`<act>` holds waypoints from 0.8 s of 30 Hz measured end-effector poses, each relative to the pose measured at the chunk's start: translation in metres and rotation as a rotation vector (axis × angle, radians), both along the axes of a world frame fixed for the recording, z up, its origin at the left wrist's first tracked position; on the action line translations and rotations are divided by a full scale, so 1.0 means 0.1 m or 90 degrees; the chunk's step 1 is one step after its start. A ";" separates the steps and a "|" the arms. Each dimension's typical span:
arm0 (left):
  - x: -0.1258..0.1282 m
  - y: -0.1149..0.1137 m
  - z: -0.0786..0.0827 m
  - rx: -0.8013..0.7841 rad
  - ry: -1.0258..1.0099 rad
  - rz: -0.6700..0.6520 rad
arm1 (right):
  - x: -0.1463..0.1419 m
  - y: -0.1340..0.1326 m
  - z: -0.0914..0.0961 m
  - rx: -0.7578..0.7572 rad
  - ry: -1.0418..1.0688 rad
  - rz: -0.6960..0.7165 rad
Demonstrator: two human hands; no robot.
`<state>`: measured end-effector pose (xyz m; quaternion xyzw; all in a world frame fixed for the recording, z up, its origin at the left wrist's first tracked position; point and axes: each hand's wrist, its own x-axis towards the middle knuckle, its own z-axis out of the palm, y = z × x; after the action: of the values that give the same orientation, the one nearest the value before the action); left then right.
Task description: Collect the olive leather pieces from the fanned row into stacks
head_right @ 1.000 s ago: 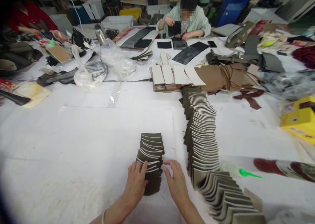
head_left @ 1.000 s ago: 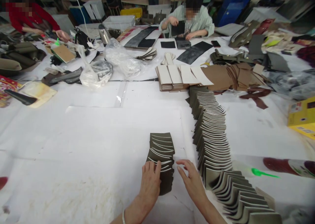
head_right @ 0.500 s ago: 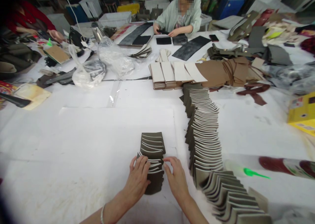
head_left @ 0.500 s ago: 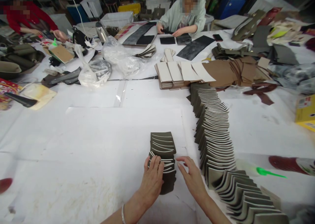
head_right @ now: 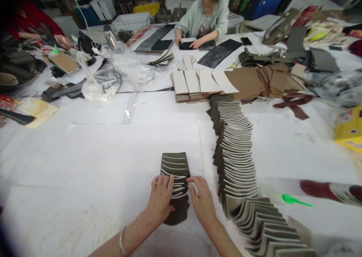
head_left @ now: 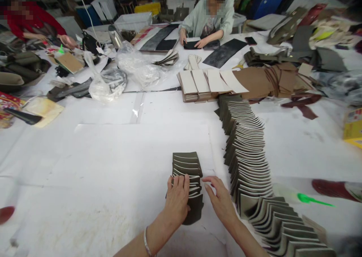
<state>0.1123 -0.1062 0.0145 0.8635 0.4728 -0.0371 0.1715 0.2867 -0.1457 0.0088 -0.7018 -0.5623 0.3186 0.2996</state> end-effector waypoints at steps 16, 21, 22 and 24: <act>-0.17 -0.16 0.02 0.057 -0.094 0.002 | -0.04 0.52 0.13 -0.072 -0.108 0.241; -0.35 -0.31 0.02 0.071 -0.150 -0.030 | -0.19 0.15 0.37 -0.110 -0.119 0.382; -0.40 -0.35 0.03 0.085 -0.150 -0.042 | -0.26 0.08 0.38 -0.111 -0.136 0.401; -0.50 -0.42 0.03 0.110 -0.122 -0.066 | -0.41 -0.05 0.34 -0.115 -0.172 0.428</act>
<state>0.0623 -0.1481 0.0170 0.8979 0.4105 0.0776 0.1389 0.2456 -0.1510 0.0428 -0.5374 -0.7653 0.3522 0.0384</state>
